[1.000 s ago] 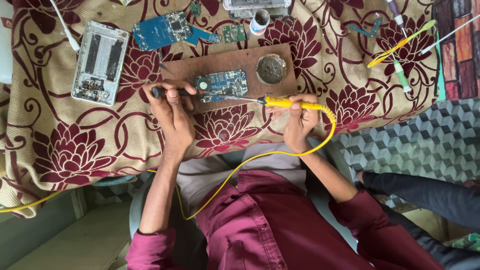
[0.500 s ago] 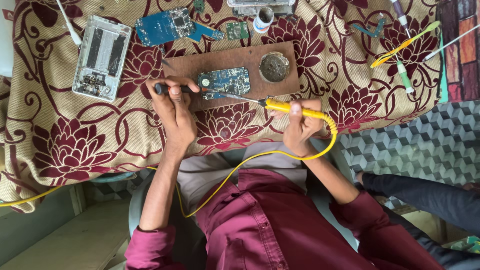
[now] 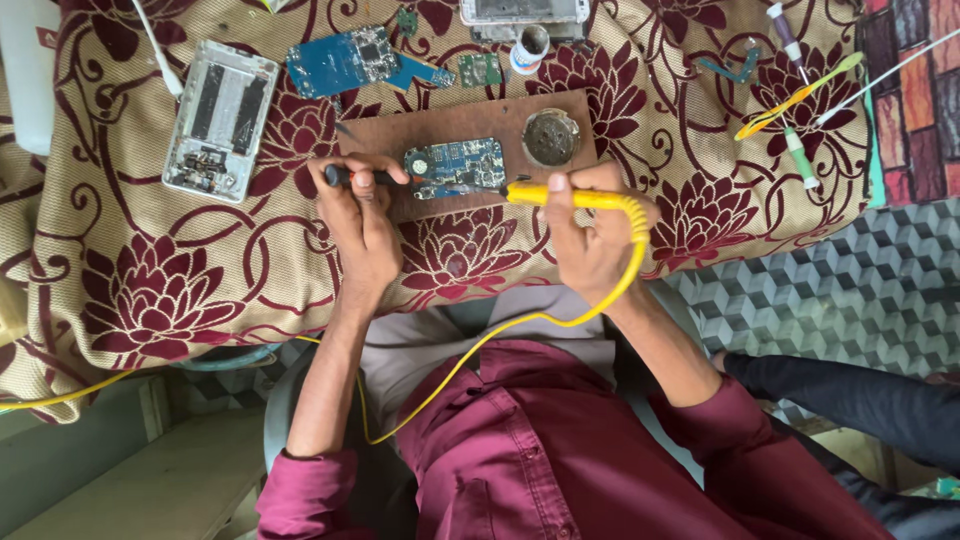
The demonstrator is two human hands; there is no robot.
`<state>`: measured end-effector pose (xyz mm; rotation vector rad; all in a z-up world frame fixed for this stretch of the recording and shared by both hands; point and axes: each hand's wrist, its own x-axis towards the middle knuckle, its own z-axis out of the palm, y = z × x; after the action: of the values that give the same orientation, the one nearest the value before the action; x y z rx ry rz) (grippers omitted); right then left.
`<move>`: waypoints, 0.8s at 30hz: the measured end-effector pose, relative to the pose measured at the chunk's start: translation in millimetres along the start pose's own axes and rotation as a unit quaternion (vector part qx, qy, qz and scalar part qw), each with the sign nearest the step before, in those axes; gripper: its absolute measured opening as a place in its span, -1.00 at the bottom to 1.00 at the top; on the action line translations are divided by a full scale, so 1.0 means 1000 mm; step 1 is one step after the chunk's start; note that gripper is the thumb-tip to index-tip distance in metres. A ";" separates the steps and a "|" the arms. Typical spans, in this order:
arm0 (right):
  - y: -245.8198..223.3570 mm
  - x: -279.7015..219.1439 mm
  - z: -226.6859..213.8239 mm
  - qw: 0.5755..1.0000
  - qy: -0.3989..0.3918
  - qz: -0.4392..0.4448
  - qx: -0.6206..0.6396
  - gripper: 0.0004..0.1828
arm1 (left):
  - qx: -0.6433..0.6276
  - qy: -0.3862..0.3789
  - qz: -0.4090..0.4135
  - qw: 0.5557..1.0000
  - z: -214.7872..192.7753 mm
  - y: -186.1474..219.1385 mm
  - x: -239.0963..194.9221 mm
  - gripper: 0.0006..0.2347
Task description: The person uses a soldering iron and a screwdriver to work on a small circuit board placed on a wooden board. They repeatedly apply heat to specific points on the board while holding it steady.
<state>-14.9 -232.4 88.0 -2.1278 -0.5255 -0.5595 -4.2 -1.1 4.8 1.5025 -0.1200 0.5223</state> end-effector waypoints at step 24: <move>0.073 -0.030 0.032 0.934 0.219 0.105 0.263 -0.68 | -0.013 -0.003 -0.015 1.000 -0.001 -0.006 -0.001 -0.79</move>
<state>7.0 -251.0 8.2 -1.4654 -0.1621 -0.6597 -3.1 0.2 -0.7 1.4793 -0.1085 0.4912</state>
